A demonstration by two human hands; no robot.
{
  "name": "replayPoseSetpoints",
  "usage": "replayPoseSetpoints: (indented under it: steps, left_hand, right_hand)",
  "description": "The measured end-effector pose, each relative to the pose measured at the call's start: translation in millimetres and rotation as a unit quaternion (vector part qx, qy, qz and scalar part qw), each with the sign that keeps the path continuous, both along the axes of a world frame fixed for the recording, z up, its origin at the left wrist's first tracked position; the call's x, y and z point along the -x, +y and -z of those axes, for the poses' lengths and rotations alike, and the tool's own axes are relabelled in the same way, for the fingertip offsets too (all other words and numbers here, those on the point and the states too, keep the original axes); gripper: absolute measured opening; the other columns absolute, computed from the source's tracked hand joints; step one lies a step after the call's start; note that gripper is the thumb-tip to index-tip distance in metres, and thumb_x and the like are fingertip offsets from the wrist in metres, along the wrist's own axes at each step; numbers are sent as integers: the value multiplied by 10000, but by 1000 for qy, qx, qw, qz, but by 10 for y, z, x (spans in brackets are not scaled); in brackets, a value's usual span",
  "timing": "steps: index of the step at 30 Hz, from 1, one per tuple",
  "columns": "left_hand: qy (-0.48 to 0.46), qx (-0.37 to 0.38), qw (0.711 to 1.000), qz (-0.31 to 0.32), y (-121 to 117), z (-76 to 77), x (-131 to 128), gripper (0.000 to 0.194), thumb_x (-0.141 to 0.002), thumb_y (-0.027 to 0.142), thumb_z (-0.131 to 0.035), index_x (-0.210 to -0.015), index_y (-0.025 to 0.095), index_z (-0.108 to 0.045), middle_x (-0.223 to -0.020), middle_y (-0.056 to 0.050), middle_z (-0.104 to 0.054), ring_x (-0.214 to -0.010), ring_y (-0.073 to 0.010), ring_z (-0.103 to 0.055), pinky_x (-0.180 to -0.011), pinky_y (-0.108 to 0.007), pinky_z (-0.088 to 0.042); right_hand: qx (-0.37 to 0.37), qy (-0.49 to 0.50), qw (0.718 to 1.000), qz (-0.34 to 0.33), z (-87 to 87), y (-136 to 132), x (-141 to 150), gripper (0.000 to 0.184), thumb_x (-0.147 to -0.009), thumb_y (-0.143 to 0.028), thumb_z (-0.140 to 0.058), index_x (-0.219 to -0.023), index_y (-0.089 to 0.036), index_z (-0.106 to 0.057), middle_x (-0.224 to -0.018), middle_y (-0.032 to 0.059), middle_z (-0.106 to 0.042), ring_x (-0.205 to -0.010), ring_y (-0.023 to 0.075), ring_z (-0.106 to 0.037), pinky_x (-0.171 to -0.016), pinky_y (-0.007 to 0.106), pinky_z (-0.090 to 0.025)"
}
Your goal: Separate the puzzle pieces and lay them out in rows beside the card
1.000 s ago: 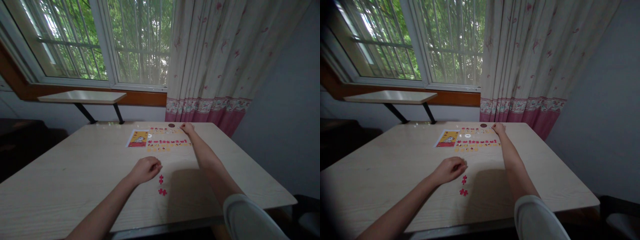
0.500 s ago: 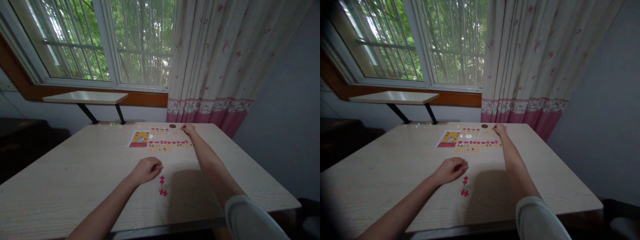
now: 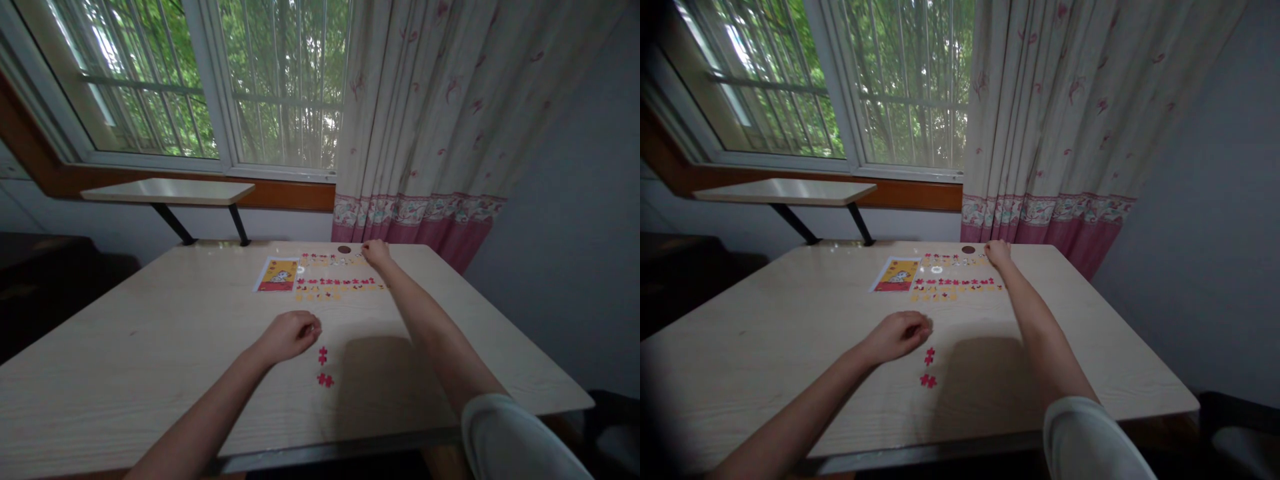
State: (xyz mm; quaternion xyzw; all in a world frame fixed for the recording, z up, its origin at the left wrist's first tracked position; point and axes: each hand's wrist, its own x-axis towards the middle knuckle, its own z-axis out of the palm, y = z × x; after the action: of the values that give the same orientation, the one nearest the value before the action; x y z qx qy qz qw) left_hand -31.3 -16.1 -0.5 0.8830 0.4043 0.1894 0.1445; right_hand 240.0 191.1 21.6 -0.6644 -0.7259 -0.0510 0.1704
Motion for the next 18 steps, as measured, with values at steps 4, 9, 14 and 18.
replayPoseSetpoints:
  steps: [4, 9, 14, 18]
  left_hand:
    - [-3, 62, 998, 25, -13, -70, 54, 162, -788, 219, -489, -844, 170, -633, -677, -1, -568, -590, -107, -488, -571, -206, -355]
    - [-4, 85, 992, 95, -61, -137, 36, 235, -754, 245, -576, -978, 202, -633, -794, -15, -593, -696, -129, -518, -646, -225, -391]
    - [4, 84, 987, 137, -54, -113, 15, 168, -792, 258, -568, -931, 228, -657, -835, -27, -583, -811, -157, -522, -736, -253, -396]
    - [-22, 83, 987, 134, -22, -75, 20, 126, -810, 290, -564, -867, 210, -643, -856, -32, -582, -861, -170, -510, -772, -271, -386]
  right_hand:
    - [-55, 8, 995, -79, -65, -434, 140, 258, -864, -312, -442, -991, -218, -646, -1019, 63, -650, -985, 196, -520, -844, 303, -319]
    - [-120, 55, 935, -330, 165, -1349, 261, 169, -832, -270, -506, -824, -189, -654, -789, 39, -671, -794, 164, -552, -769, 299, -331]
    - [-99, 91, 899, -417, 432, -1899, 342, 140, -818, -231, -511, -781, -199, -642, -718, 9, -674, -714, 129, -568, -749, 287, -345]
    - [-97, 116, 899, -411, 495, -1930, 403, 116, -809, -224, -526, -784, -202, -636, -728, 7, -679, -713, 127, -579, -741, 286, -359]
